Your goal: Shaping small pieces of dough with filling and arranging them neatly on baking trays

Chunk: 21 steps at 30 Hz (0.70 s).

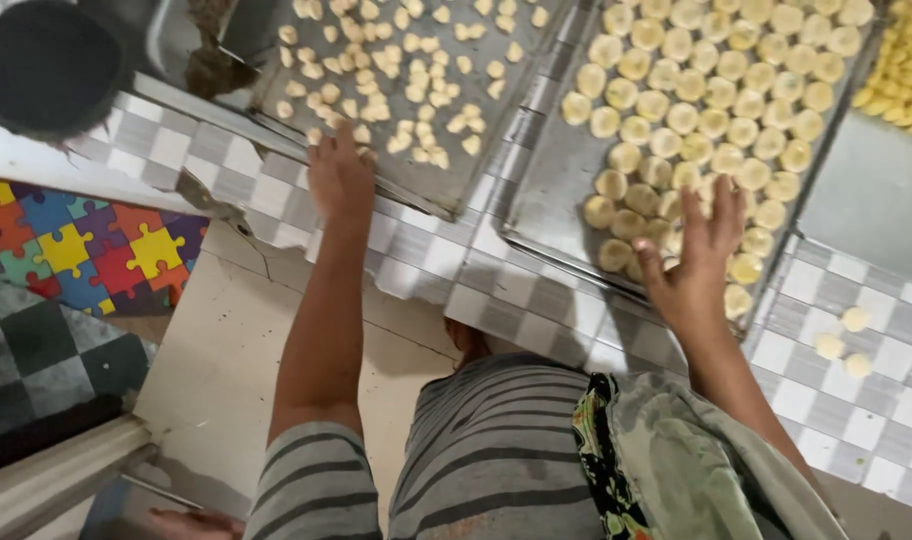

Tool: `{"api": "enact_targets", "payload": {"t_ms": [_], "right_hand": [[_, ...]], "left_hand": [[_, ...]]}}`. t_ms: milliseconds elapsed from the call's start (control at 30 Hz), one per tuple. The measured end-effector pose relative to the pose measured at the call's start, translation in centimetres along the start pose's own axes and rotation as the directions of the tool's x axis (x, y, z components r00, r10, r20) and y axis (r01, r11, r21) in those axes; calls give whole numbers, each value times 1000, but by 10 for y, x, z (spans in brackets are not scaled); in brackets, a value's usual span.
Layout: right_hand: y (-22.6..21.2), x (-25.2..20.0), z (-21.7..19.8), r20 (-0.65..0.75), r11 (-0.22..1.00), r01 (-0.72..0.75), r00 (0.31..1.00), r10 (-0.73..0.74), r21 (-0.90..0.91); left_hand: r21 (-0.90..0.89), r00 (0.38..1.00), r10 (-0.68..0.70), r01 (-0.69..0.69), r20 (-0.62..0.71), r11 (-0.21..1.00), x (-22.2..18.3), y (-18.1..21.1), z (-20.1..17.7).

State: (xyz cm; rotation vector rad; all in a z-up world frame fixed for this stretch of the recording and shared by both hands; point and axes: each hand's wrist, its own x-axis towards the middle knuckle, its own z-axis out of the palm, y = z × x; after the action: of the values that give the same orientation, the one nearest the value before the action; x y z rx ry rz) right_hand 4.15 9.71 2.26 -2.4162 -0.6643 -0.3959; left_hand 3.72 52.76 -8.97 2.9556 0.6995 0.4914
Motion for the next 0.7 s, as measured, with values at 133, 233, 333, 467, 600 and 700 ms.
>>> {"api": "enact_targets", "payload": {"t_ms": [133,233,333,467,600,700], "right_hand": [[-59,29,19,51,998,40,998,-43,52],[-95,46,41,83,977,-1,996,-18,214],[-132,65,71,303,819,-202,952,36,537],[-152,71,135,753,-168,-738,615,233,654],[-144,72,168,815,-302,-757,534,226,580],[-150,89,144,824,-228,-795,514,241,562]], "left_hand": [[-136,998,39,-46,-53,990,15,-6,2],[-326,999,-31,43,43,944,12,-5,-25],[-690,991,-126,115,35,715,-11,21,-76],[-906,980,69,143,185,398,-44,49,-129],[-946,982,43,165,184,278,-48,26,-131],[-870,865,-105,493,491,-14,-19,-3,-166]]}}
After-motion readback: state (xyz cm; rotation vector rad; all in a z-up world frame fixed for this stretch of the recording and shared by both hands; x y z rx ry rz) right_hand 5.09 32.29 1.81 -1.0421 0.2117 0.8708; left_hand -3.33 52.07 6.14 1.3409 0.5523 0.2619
